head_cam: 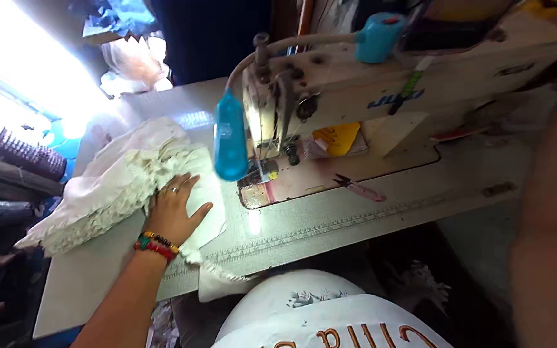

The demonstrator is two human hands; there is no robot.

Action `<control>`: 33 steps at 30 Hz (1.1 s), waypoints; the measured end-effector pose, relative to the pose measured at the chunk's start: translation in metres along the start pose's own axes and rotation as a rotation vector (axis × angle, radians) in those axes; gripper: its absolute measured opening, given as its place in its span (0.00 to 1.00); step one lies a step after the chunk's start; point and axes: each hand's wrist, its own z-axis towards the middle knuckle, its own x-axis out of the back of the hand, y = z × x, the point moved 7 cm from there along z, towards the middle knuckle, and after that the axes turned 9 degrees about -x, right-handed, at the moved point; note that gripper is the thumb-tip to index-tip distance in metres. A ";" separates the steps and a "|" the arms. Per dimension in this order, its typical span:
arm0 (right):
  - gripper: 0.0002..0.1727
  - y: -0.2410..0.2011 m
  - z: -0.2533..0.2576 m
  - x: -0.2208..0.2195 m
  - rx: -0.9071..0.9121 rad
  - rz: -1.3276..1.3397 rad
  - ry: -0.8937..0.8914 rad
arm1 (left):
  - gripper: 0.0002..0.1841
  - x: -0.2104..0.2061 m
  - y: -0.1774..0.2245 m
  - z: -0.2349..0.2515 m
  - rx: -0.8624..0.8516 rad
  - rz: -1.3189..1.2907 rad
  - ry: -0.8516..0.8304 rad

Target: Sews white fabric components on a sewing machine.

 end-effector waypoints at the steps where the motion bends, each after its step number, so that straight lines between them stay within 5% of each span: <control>1: 0.34 -0.001 0.000 0.002 -0.048 0.010 -0.003 | 0.42 0.002 -0.002 -0.005 0.005 -0.002 0.008; 8: 0.31 0.046 -0.007 -0.012 -0.023 0.529 0.036 | 0.46 0.004 0.003 -0.028 -0.016 0.029 0.117; 11: 0.29 0.031 -0.026 0.002 -0.030 0.284 0.304 | 0.46 0.006 0.019 -0.035 0.034 0.022 0.142; 14: 0.27 -0.007 -0.100 0.010 0.148 0.110 0.487 | 0.46 0.004 0.040 -0.044 0.088 0.003 0.152; 18: 0.17 -0.019 -0.210 -0.083 0.474 -0.039 -0.077 | 0.36 0.000 0.071 -0.042 -0.082 -0.023 0.205; 21: 0.32 -0.005 -0.257 -0.143 0.432 -0.300 -0.467 | 0.29 -0.006 0.086 -0.031 -0.232 -0.026 0.188; 25: 0.16 -0.001 -0.274 -0.149 0.560 -0.305 -0.304 | 0.34 -0.011 0.087 -0.031 -0.143 -0.026 0.138; 28: 0.14 -0.018 -0.287 -0.153 0.720 -0.443 -0.235 | 0.33 -0.011 0.092 -0.042 -0.054 -0.018 0.150; 33: 0.12 -0.062 -0.323 -0.188 0.598 -0.389 -0.583 | 0.29 -0.001 0.110 -0.046 0.017 0.043 0.196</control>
